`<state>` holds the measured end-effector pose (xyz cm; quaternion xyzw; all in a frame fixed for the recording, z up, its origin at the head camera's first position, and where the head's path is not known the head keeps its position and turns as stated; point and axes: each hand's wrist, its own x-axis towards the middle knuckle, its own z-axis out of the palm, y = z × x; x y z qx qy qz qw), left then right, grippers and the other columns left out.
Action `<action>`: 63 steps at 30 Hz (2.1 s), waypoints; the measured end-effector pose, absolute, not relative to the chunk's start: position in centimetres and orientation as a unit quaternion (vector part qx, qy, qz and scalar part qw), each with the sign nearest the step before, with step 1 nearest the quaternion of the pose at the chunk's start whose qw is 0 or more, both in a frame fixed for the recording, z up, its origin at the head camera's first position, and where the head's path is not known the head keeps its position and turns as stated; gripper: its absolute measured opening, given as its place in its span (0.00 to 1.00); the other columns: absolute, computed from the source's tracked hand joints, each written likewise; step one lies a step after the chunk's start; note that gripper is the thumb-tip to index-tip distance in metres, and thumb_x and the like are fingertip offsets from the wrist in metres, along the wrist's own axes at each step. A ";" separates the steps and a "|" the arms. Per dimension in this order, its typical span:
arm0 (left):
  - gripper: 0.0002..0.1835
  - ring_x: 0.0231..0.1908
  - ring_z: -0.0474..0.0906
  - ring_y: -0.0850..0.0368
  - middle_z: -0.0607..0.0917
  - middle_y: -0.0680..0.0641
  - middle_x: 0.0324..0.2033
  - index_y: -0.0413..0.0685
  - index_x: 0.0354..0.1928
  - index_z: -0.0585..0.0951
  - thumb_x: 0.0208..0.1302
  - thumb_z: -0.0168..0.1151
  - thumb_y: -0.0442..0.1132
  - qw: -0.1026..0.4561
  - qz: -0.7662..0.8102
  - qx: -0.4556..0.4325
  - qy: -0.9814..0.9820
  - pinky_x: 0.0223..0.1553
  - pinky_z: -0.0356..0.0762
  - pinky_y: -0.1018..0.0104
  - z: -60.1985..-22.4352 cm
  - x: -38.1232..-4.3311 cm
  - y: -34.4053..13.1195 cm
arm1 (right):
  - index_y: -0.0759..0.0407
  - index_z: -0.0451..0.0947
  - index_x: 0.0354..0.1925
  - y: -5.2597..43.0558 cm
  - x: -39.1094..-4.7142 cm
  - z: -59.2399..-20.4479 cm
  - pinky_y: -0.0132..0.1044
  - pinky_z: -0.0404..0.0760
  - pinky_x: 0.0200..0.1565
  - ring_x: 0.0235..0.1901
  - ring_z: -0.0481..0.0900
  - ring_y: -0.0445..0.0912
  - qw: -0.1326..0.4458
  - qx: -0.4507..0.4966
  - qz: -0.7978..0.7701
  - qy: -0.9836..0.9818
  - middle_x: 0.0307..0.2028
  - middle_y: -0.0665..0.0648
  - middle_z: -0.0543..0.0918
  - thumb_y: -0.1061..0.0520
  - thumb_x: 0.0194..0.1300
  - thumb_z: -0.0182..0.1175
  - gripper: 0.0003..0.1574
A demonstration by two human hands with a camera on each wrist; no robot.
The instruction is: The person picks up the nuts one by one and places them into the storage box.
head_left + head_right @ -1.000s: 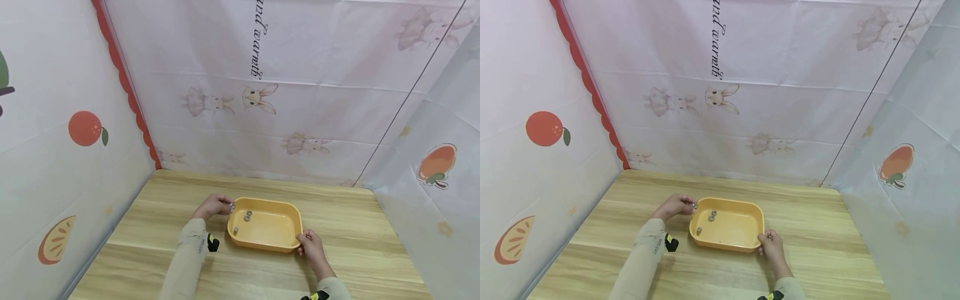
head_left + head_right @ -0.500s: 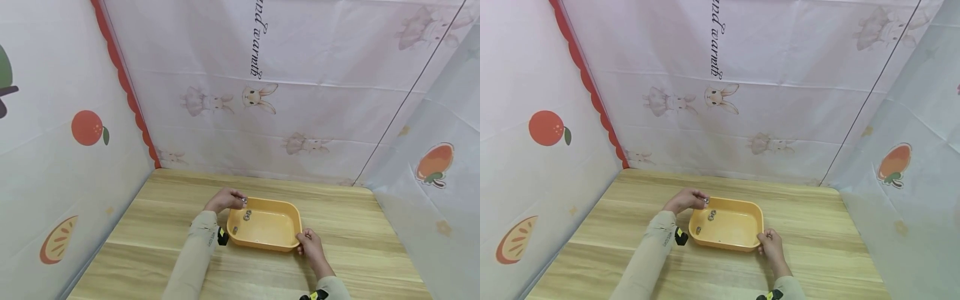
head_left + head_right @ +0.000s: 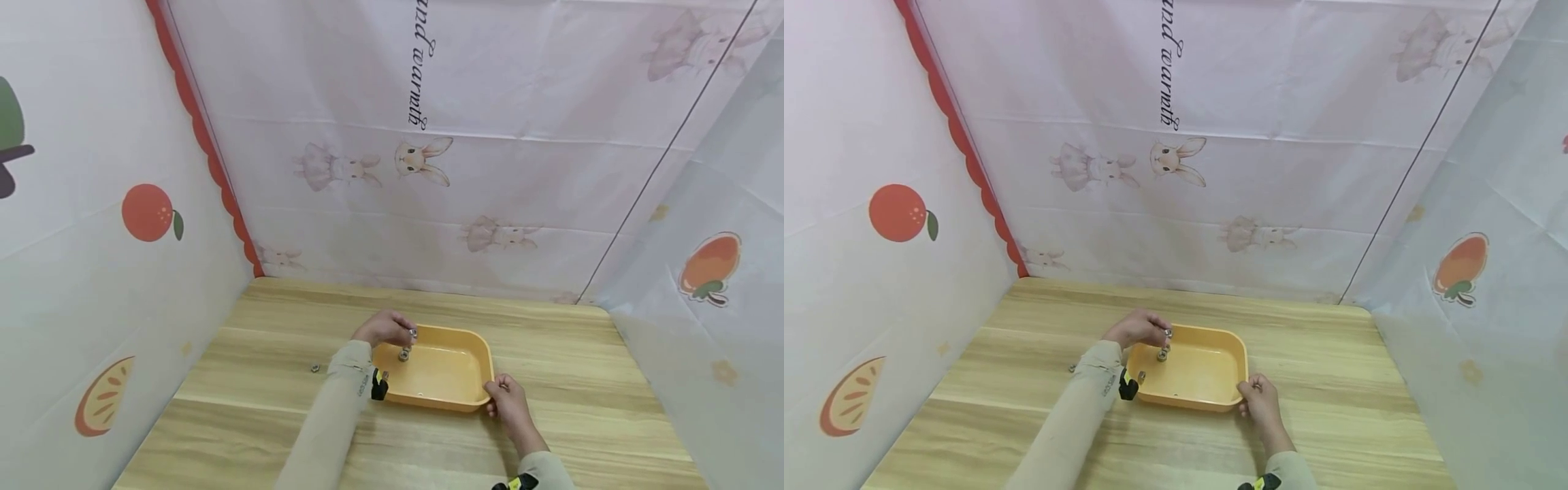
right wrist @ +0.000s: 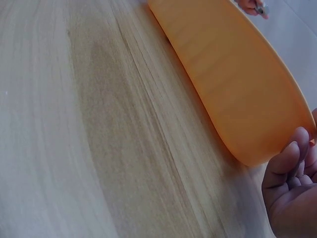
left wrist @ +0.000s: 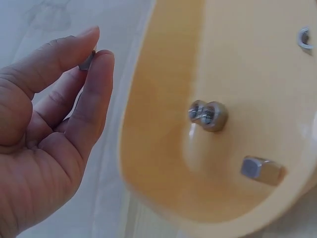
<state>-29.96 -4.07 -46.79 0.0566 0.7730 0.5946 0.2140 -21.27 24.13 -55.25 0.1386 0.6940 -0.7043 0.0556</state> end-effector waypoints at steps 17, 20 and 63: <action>0.11 0.32 0.82 0.48 0.83 0.42 0.29 0.30 0.39 0.81 0.50 0.64 0.21 0.231 0.548 0.019 0.804 0.46 0.76 0.48 -47.1 -30.2 -1.8 | 0.59 0.60 0.25 24.1 -21.5 -55.5 0.30 0.69 0.15 0.14 0.68 0.41 0.051 0.131 -0.708 0.692 0.15 0.52 0.68 0.67 0.56 0.55 0.12; 0.10 0.29 0.81 0.50 0.84 0.42 0.28 0.32 0.36 0.82 0.48 0.66 0.21 0.238 0.544 0.010 0.804 0.45 0.76 0.48 -47.5 -30.5 -1.7 | 0.60 0.60 0.26 24.1 -21.5 -55.4 0.29 0.68 0.15 0.13 0.67 0.41 0.046 0.129 -0.706 0.695 0.15 0.52 0.68 0.68 0.56 0.55 0.12; 0.23 0.11 0.54 0.62 0.61 0.54 0.09 0.50 0.10 0.65 0.54 0.66 0.33 0.211 0.328 0.108 0.915 0.14 0.55 0.69 -46.5 -30.1 -1.3 | 0.59 0.59 0.25 23.4 -20.7 -55.2 0.30 0.69 0.15 0.13 0.68 0.41 0.045 0.141 -0.700 0.699 0.15 0.52 0.68 0.67 0.56 0.54 0.12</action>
